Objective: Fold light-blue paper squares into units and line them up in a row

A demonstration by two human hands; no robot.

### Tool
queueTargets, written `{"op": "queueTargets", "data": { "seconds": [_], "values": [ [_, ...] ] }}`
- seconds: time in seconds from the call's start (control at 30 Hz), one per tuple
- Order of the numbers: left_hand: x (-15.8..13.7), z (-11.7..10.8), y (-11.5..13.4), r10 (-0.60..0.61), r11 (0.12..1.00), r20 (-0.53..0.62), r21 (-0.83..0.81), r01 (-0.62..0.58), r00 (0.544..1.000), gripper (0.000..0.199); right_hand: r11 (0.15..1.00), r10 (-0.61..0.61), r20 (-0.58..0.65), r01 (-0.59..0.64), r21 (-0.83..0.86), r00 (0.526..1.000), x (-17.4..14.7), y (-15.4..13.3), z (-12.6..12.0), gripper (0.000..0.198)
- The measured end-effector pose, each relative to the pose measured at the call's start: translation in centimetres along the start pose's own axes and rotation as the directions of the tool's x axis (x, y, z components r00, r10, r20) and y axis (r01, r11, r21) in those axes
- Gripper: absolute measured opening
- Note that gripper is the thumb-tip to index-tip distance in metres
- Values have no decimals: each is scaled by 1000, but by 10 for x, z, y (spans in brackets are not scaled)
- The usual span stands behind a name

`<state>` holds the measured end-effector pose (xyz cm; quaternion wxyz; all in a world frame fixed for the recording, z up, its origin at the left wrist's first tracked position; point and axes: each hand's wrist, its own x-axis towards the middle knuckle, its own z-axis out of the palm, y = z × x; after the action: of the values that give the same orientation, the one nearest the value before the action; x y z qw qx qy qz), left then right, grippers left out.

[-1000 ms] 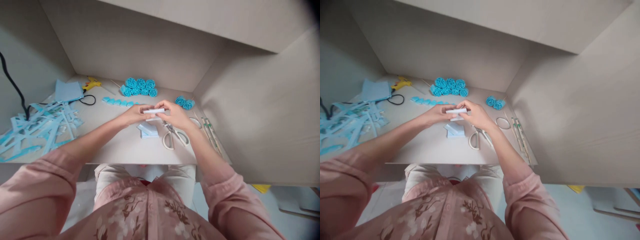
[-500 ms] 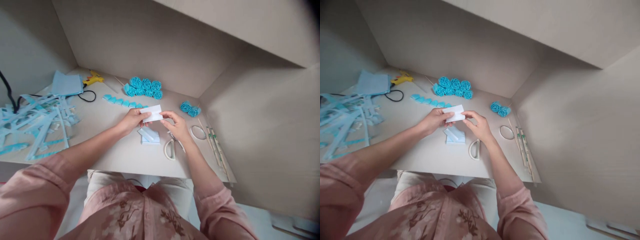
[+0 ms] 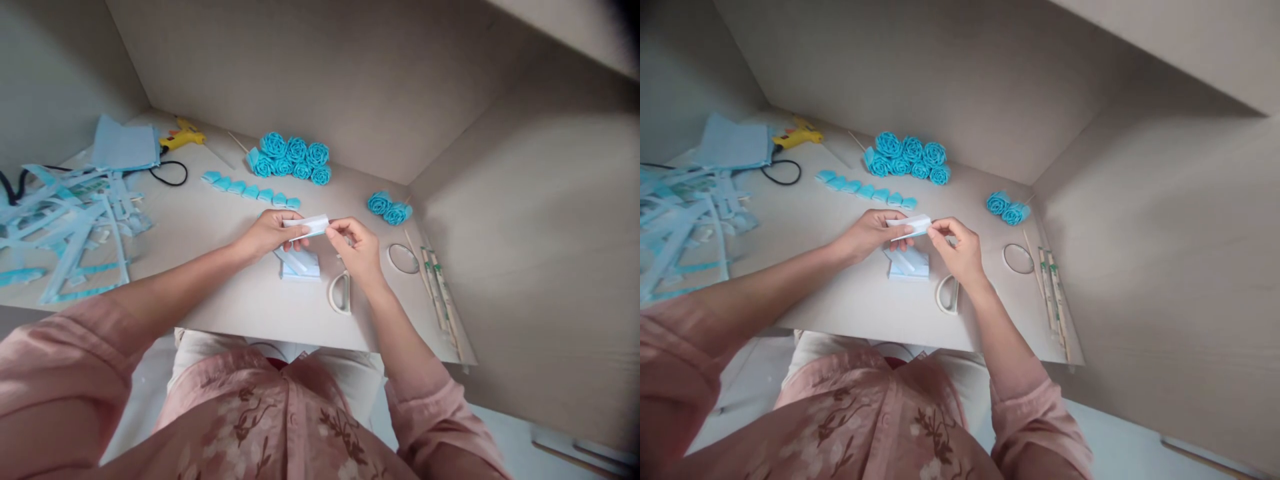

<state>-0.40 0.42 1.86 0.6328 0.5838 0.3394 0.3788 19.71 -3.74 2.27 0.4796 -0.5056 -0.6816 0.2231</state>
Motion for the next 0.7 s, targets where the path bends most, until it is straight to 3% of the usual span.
{"op": "queueTargets", "data": {
  "seconds": [0.27, 0.43, 0.7],
  "values": [
    [-2, 2, -2, -9, 999, 23, 38, 8, 1000, 43, 999, 13, -40, -12, 33, 999, 0, 8, 5, 13],
    [-3, 3, 0, 52, 998, 40, 34, -54, 998, 48, 1000, 14, -29, -14, 18, 999, -1, 9, 6, 17],
    [-1, 2, -7, 148, 983, -39, 120, -142, 988, 53, 996, 42, -1, -42, 78, 999, -1, 7, 6, 25]
  ]
}}
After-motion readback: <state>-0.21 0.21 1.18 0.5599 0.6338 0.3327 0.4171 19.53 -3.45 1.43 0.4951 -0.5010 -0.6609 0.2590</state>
